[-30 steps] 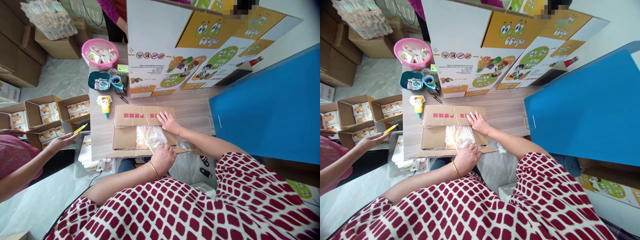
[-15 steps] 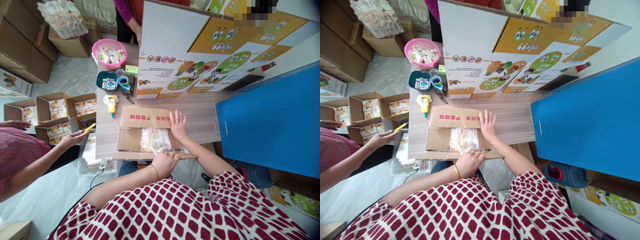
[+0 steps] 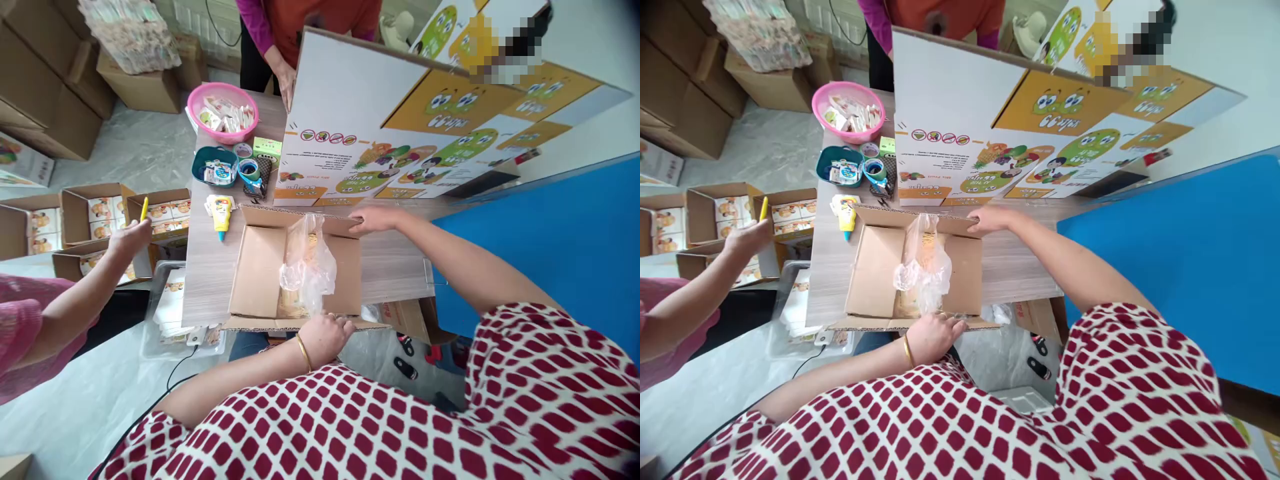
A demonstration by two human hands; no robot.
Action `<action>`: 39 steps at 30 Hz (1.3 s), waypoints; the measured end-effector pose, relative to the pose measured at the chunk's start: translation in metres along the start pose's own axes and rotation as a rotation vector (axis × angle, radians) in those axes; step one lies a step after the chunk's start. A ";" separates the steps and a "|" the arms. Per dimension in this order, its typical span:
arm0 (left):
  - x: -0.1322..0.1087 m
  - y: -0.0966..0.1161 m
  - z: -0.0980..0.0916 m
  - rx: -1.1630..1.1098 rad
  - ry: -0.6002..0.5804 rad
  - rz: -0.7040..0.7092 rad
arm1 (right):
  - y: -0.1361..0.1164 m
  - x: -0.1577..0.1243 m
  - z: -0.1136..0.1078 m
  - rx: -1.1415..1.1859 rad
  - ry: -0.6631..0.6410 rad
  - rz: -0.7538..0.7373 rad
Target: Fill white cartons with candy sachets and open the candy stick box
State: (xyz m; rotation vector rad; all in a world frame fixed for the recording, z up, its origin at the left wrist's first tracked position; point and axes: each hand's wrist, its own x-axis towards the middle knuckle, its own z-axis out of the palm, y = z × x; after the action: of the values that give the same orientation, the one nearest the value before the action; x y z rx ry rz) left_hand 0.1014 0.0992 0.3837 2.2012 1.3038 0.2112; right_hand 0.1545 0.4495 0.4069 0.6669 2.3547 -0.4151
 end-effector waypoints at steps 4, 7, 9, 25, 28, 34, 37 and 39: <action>0.007 -0.002 -0.006 0.011 -0.012 -0.029 | -0.027 -0.015 0.039 -0.129 0.351 -0.074; 0.010 -0.001 -0.013 -0.039 -0.063 -0.081 | -0.056 -0.026 0.062 -0.140 0.576 -0.178; 0.005 -0.004 -0.021 -0.067 -0.094 -0.156 | -0.075 -0.032 0.068 -0.128 0.693 -0.214; -0.084 -0.085 -0.055 -0.403 0.026 -0.226 | -0.143 -0.058 0.096 0.366 0.134 -0.001; -0.082 -0.089 -0.058 -0.362 0.050 -0.283 | -0.140 -0.061 0.074 0.608 0.025 -0.116; -0.061 -0.096 -0.060 -0.215 0.021 -0.459 | -0.145 -0.080 0.070 0.669 -0.386 -0.331; -0.056 -0.109 -0.064 -0.103 0.092 -0.708 | -0.151 -0.087 0.087 0.859 -0.310 -0.392; -0.061 -0.122 -0.068 -0.078 0.169 -0.864 | -0.155 -0.090 0.100 1.032 -0.332 -0.456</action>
State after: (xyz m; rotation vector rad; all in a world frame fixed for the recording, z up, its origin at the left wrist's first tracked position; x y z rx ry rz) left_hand -0.0493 0.1187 0.3830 1.4016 2.1558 0.1029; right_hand 0.1772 0.2455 0.4109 0.4115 1.8323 -1.8439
